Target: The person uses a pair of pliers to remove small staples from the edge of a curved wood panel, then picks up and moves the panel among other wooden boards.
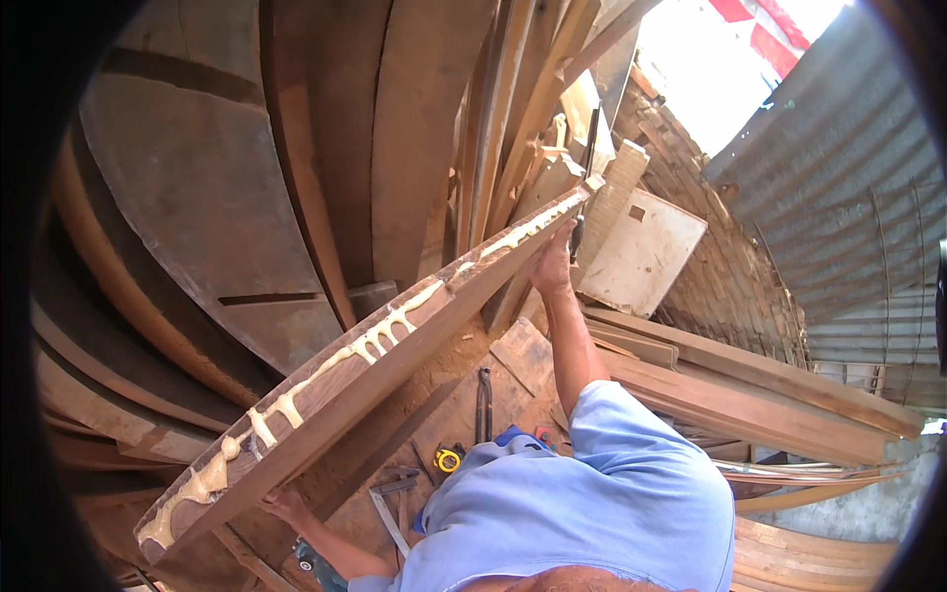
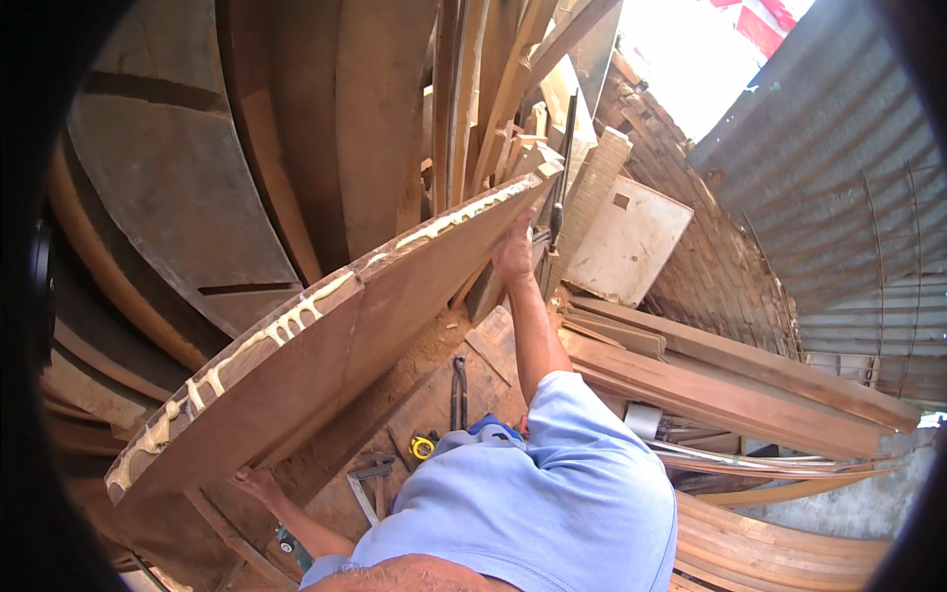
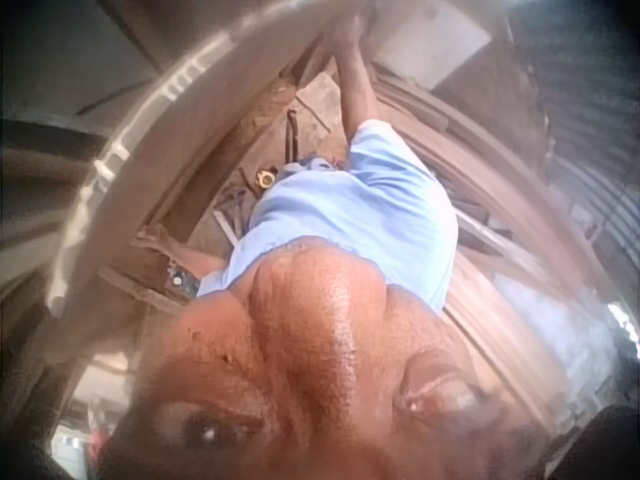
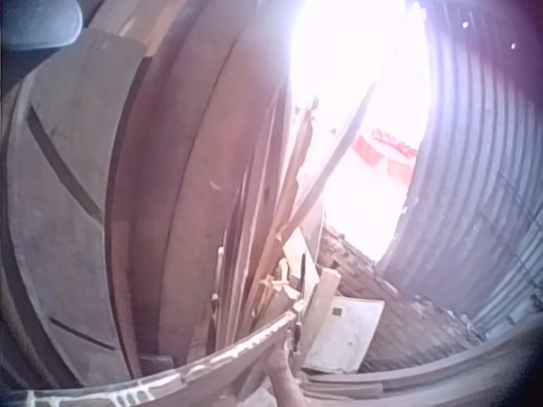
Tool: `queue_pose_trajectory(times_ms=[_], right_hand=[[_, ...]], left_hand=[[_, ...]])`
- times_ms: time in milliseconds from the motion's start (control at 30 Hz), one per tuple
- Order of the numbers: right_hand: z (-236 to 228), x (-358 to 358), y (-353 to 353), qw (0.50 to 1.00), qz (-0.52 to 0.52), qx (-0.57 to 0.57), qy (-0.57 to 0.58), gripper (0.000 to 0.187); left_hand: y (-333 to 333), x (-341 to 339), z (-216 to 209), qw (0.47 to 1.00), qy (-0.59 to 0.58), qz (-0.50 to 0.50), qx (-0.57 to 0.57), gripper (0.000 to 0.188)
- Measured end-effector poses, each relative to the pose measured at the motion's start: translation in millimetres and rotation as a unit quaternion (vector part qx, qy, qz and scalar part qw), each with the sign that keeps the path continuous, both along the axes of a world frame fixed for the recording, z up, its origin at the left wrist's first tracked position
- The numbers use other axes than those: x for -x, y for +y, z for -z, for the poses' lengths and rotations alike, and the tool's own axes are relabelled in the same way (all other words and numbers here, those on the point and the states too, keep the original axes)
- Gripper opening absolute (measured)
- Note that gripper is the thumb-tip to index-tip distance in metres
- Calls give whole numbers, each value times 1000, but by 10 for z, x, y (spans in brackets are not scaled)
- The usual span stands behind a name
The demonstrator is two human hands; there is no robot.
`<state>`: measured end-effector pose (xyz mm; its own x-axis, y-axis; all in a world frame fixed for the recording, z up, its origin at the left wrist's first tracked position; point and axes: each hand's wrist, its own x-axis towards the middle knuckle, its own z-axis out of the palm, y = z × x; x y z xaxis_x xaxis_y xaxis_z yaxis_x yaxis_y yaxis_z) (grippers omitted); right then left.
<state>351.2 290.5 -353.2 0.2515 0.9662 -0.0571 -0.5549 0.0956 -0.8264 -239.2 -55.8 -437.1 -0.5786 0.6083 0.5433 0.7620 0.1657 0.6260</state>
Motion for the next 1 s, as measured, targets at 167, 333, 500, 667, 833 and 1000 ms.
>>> queue_pose_trajectory(times_ms=[167, 333, 500, 667, 833, 1000], right_hand=[[342, -83, 42, 859, 161, 79, -480, 70], [376, -466, 49, 560, 19, 116, -820, 75], [254, -456, 342, 965, -20, 76, -252, 88], [-327, 111, 179, 994, -74, 57, -57, 100], [256, -498, 347, 936, -326, -32, 130, 61], [404, -214, 45, 970, -163, 122, 134, 51]], left_hand=[[-578, 272, 577, 960, 251, -16, 120, 62], [261, -479, -595, 991, -122, 45, -16, 55], [498, -581, -1067, 968, -227, 94, -59, 69], [443, -691, -1060, 961, -257, 81, -60, 77], [344, -541, -912, 958, -225, 131, -123, 67], [63, -429, -522, 931, -347, 113, -23, 60]])
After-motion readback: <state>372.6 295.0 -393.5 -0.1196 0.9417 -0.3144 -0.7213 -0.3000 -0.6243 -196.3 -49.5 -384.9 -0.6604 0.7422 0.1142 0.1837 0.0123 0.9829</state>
